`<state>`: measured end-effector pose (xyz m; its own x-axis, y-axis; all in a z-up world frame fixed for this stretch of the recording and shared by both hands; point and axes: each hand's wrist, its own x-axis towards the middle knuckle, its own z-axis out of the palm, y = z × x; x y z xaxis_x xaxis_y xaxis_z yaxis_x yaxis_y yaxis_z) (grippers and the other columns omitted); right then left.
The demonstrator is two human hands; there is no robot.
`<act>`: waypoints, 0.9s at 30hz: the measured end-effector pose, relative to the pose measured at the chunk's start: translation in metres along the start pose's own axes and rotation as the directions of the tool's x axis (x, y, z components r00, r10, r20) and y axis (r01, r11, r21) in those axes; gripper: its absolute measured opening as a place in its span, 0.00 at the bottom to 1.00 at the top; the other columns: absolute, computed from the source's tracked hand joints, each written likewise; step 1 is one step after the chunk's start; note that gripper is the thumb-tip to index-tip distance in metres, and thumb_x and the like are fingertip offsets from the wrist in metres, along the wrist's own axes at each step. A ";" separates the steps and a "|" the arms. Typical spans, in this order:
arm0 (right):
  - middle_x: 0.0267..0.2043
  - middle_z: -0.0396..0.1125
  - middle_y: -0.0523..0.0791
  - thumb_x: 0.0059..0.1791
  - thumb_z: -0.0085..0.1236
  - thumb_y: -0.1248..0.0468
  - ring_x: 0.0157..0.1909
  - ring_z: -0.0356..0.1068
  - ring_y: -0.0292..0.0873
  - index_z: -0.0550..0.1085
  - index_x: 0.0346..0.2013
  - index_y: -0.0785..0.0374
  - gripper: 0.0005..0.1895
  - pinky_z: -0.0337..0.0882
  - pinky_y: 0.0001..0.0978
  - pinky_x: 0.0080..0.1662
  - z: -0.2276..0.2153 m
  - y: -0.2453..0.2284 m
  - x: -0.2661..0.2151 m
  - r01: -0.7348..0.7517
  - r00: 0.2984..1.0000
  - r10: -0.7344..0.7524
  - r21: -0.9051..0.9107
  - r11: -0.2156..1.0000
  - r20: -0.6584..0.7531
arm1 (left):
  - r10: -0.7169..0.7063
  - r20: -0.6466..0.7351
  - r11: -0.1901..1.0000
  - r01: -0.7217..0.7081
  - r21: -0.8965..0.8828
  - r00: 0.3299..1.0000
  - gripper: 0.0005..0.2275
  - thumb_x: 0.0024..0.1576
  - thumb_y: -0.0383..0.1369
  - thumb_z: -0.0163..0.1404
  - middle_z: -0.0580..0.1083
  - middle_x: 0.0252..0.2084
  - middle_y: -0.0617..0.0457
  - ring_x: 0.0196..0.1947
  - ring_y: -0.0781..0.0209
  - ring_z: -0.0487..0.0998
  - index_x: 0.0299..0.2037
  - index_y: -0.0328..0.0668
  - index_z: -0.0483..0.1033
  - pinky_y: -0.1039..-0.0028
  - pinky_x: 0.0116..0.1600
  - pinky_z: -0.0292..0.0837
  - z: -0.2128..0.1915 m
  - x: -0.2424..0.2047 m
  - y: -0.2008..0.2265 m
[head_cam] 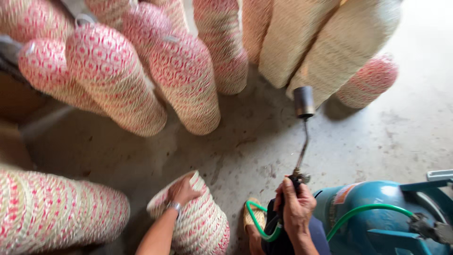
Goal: The person uses a handheld blowtorch to apply heat to the surface of woven baskets. They rotate each basket to treat the exterior and interior, then place it aside and pick up the next one.
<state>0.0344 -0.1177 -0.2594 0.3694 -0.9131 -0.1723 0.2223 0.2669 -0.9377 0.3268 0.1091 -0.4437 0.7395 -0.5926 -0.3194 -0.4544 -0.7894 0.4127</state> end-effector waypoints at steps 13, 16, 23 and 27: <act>0.18 0.64 0.43 0.51 0.61 0.55 0.15 0.63 0.34 0.70 0.31 0.66 0.16 0.63 0.29 0.18 0.003 -0.001 -0.010 -0.002 0.964 0.060 -0.217 0.976 0.258 | -0.343 -0.144 0.687 0.143 -0.713 0.928 0.22 0.48 0.38 0.60 0.77 0.44 0.40 0.43 0.50 0.78 0.51 0.37 0.74 0.62 0.50 0.75 0.020 -0.072 0.088; 0.17 0.64 0.42 0.49 0.63 0.55 0.15 0.63 0.34 0.69 0.30 0.65 0.17 0.64 0.30 0.19 0.001 0.001 -0.021 -0.018 0.936 0.112 -0.271 0.962 0.335 | -0.354 -0.142 0.656 0.138 -0.742 0.924 0.17 0.53 0.38 0.57 0.76 0.41 0.39 0.39 0.51 0.77 0.48 0.35 0.75 0.62 0.47 0.75 0.047 -0.123 0.074; 0.18 0.64 0.42 0.47 0.62 0.61 0.17 0.63 0.37 0.71 0.30 0.65 0.11 0.65 0.32 0.20 -0.005 0.056 -0.066 -0.117 0.832 0.318 -0.417 0.901 0.455 | -0.217 -0.307 0.449 -0.184 -0.874 0.927 0.12 0.65 0.36 0.48 0.75 0.34 0.37 0.31 0.52 0.75 0.42 0.31 0.77 0.59 0.40 0.75 0.120 -0.225 0.064; 0.21 0.66 0.45 0.46 0.63 0.59 0.21 0.65 0.39 0.72 0.31 0.64 0.12 0.67 0.36 0.24 -0.025 0.116 -0.098 0.099 0.855 0.203 -0.533 0.840 0.477 | -0.198 -0.496 0.794 -0.158 -0.587 0.845 0.09 0.63 0.33 0.48 0.72 0.32 0.34 0.32 0.38 0.71 0.36 0.34 0.69 0.54 0.38 0.68 0.133 -0.248 0.090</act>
<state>0.0010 -0.0050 -0.3586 0.7915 -0.5798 -0.1933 -0.2579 -0.0300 -0.9657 0.0367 0.1637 -0.4412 0.9616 -0.2651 0.0713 -0.1862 -0.4388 0.8791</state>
